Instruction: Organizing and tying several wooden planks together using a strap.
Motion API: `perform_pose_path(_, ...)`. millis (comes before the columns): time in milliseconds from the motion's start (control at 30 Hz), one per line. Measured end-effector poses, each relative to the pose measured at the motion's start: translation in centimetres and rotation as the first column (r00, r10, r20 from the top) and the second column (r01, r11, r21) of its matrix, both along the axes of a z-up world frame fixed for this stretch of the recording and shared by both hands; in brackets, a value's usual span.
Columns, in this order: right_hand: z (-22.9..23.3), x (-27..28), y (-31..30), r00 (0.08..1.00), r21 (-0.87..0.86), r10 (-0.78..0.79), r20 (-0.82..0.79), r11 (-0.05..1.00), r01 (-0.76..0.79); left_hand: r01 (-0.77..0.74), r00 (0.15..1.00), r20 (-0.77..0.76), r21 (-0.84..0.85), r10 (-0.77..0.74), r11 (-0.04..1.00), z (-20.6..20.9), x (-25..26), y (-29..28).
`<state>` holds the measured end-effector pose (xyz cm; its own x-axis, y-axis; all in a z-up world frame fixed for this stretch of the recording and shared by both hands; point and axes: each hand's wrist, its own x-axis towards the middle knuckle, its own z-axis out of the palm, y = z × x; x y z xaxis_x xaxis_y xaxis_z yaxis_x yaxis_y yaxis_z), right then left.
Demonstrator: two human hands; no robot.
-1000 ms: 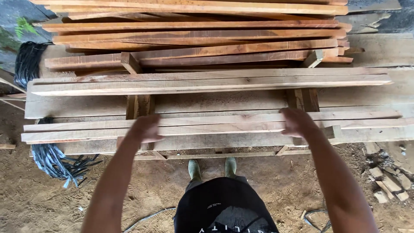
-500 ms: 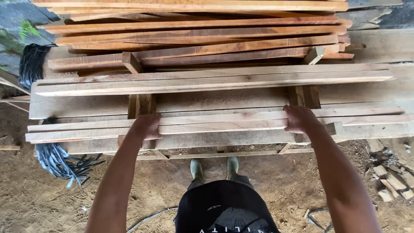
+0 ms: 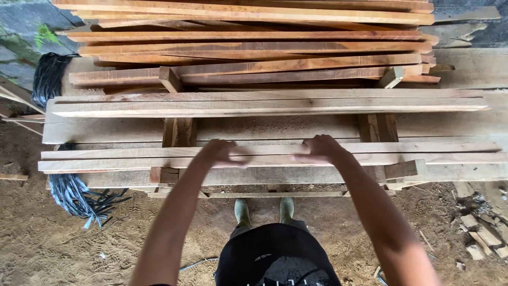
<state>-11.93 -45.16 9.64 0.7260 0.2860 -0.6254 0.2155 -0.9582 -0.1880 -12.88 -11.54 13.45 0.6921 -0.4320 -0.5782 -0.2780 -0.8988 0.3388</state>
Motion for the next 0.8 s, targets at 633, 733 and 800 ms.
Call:
perform_pose_path(633, -3.3, 1.2, 1.7, 0.99, -0.034, -0.142, 0.017, 0.989, 0.143, -0.153, 0.987, -0.021, 0.157, 0.158, 0.976, -9.6, 3.4, -3.3)
perform_pose_path(733, -2.6, 1.5, 2.0, 0.988, -0.048, -0.15, -0.024, 0.988, 0.149, -0.165, 0.985, -0.034, 0.126, 0.17, 0.978, -9.7, 3.2, -3.2)
perform_pose_path(800, -2.1, 1.9, 2.2, 0.985, -0.063, -0.152, -0.082, 0.987, 0.147, -0.184, 0.983, 0.004, 0.148, 0.186, 0.972, -9.3, 3.0, -3.3)
